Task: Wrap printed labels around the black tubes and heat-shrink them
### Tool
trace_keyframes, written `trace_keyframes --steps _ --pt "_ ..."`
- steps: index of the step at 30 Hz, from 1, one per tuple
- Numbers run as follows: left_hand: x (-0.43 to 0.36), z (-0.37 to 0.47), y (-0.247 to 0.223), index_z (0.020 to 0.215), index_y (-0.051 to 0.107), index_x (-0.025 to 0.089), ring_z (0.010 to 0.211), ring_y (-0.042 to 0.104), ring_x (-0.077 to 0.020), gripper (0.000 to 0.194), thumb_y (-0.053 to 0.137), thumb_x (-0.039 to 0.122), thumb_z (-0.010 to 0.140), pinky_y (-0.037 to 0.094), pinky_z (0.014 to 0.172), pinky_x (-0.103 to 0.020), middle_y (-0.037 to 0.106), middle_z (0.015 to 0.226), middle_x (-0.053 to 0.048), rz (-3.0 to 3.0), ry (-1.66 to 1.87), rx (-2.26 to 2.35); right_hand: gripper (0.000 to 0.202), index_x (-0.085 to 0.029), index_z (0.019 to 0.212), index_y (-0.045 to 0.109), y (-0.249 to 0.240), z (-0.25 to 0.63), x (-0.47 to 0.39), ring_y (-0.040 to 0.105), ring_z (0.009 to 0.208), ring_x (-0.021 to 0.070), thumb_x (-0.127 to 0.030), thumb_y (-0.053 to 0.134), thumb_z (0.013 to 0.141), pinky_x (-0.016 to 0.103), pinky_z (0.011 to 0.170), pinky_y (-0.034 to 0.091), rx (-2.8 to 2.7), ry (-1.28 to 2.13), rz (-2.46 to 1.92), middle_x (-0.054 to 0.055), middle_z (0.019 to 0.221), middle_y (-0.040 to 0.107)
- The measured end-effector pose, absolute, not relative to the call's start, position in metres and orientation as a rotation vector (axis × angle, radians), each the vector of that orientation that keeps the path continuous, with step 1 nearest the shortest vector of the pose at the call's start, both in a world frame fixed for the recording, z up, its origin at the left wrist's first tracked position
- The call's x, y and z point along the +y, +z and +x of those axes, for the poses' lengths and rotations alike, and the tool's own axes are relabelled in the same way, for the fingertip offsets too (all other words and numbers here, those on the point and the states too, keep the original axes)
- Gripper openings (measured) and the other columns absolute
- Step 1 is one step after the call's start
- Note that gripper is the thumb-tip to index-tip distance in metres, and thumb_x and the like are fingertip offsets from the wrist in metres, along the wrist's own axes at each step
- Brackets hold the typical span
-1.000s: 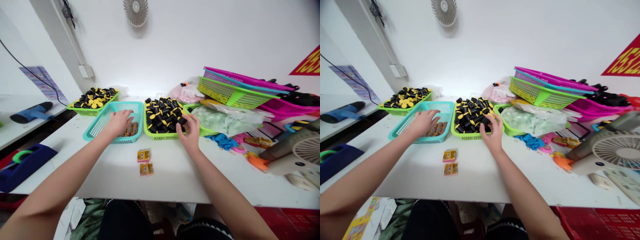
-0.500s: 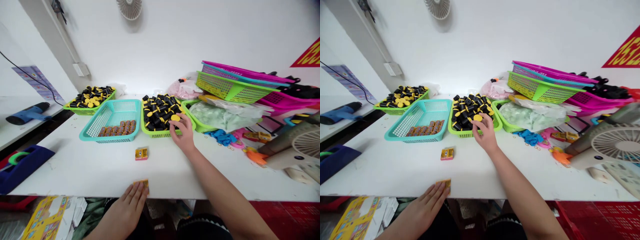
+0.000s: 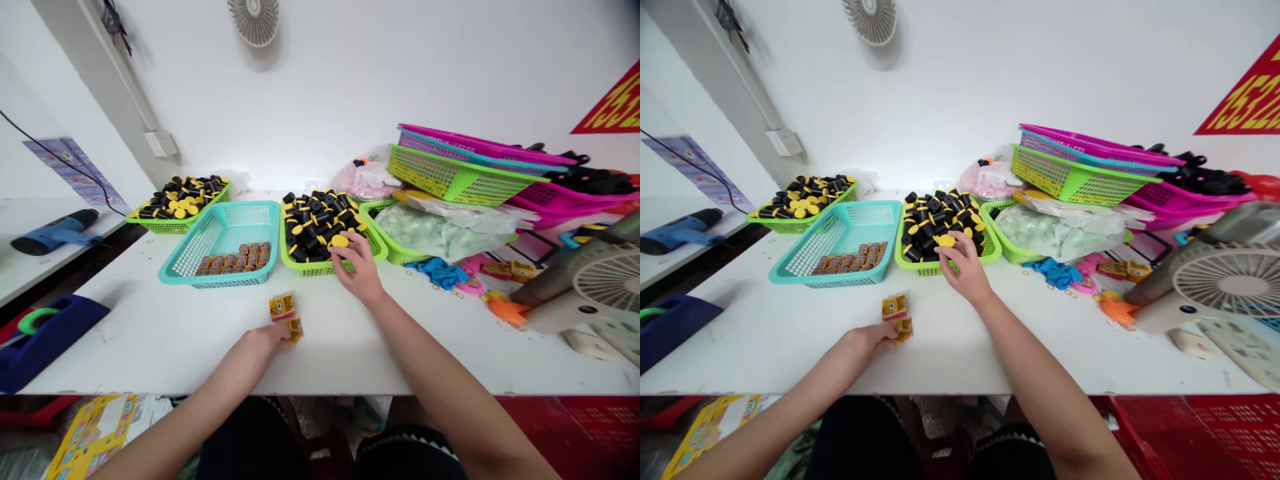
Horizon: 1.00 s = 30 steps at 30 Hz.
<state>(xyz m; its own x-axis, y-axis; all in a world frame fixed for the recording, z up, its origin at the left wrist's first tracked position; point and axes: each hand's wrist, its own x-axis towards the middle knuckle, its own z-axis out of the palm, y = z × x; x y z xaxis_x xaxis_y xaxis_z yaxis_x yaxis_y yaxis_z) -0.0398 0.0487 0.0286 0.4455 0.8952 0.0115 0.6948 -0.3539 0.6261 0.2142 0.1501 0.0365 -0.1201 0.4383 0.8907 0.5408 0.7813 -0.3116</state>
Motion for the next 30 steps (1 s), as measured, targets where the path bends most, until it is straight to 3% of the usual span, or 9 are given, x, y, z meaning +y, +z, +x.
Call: trace_keyframes --steps 5,8,11,15,19,22,25,30 --pt "0.069 -0.024 0.069 0.092 0.07 0.025 0.07 0.068 -0.018 0.016 0.071 0.025 0.076 0.054 0.067 -0.027 0.074 0.086 -0.002 1.885 0.974 1.241 0.031 -0.03 0.123 0.056 0.032 0.205 0.146 0.06 0.11 0.0234 -0.027 0.055 0.092 0.039 0.08 0.06 -1.663 0.124 -0.77 0.012 0.129 0.048" --pt "0.094 -0.007 0.085 0.079 0.067 0.021 0.049 0.061 -0.0148 0.02 0.076 0.038 0.073 0.047 0.048 -0.024 0.068 0.065 -0.002 1.756 1.036 1.192 0.04 -0.03 0.131 0.053 0.033 0.199 0.144 0.063 0.095 0.0186 -0.032 0.057 0.091 0.034 0.073 0.06 -1.556 0.285 -0.765 0.011 0.125 0.045" --pt "0.116 0.004 0.08 0.075 0.061 0.019 0.033 0.048 -0.0106 0.035 0.065 0.053 0.082 0.035 0.037 -0.021 0.062 0.052 0.001 1.708 1.046 1.244 0.045 -0.027 0.132 0.054 0.036 0.197 0.143 0.06 0.073 0.0127 -0.041 0.059 0.09 0.032 0.066 0.059 -1.448 0.385 -0.821 0.011 0.122 0.046" --pt "0.13 0.0 0.054 0.074 0.062 0.017 0.042 0.055 -0.0106 0.044 0.041 0.05 0.095 0.04 0.046 -0.022 0.068 0.063 -0.001 1.919 1.031 1.248 0.046 -0.026 0.128 0.06 0.043 0.198 0.139 0.059 0.073 0.014 -0.052 0.055 0.09 0.033 0.07 0.057 -1.363 0.642 -0.887 0.008 0.117 0.056" --pt "0.133 -0.009 0.036 0.079 0.068 0.018 0.061 0.062 -0.0132 0.039 0.04 0.039 0.096 0.046 0.063 -0.023 0.067 0.065 -0.001 2.201 0.991 1.133 0.038 -0.024 0.106 0.072 0.05 0.193 0.129 0.062 0.083 0.0171 -0.053 0.051 0.093 0.033 0.075 0.054 -1.404 0.813 -0.864 0.006 0.116 0.066" --pt "0.131 -0.009 0.033 0.097 0.073 0.018 0.06 0.06 -0.013 0.037 0.04 0.034 0.095 0.045 0.062 -0.023 0.066 0.065 0.0 2.211 0.977 1.131 0.037 -0.023 0.089 0.075 0.053 0.187 0.122 0.063 0.092 0.0196 -0.052 0.052 0.093 0.034 0.079 0.053 -1.487 0.804 -0.906 0.006 0.116 0.068" --pt "0.127 -0.007 0.032 0.121 0.068 0.017 0.055 0.057 -0.0121 0.041 0.039 0.03 0.094 0.045 0.059 -0.022 0.065 0.064 0.0 2.195 1.018 1.117 0.039 -0.022 0.08 0.075 0.05 0.184 0.122 0.062 0.1 0.0218 -0.052 0.053 0.092 0.035 0.082 0.052 -1.46 0.858 -0.895 0.007 0.114 0.069" --pt "0.122 -0.008 0.032 0.135 0.058 0.021 0.054 0.055 -0.0115 0.046 0.037 0.034 0.097 0.045 0.058 -0.021 0.062 0.062 0.002 2.18 1.059 1.091 0.044 -0.021 0.105 0.074 0.042 0.182 0.13 0.063 0.079 0.0171 -0.056 0.051 0.092 0.033 0.072 0.053 -1.316 1.105 -0.846 0.008 0.109 0.07"
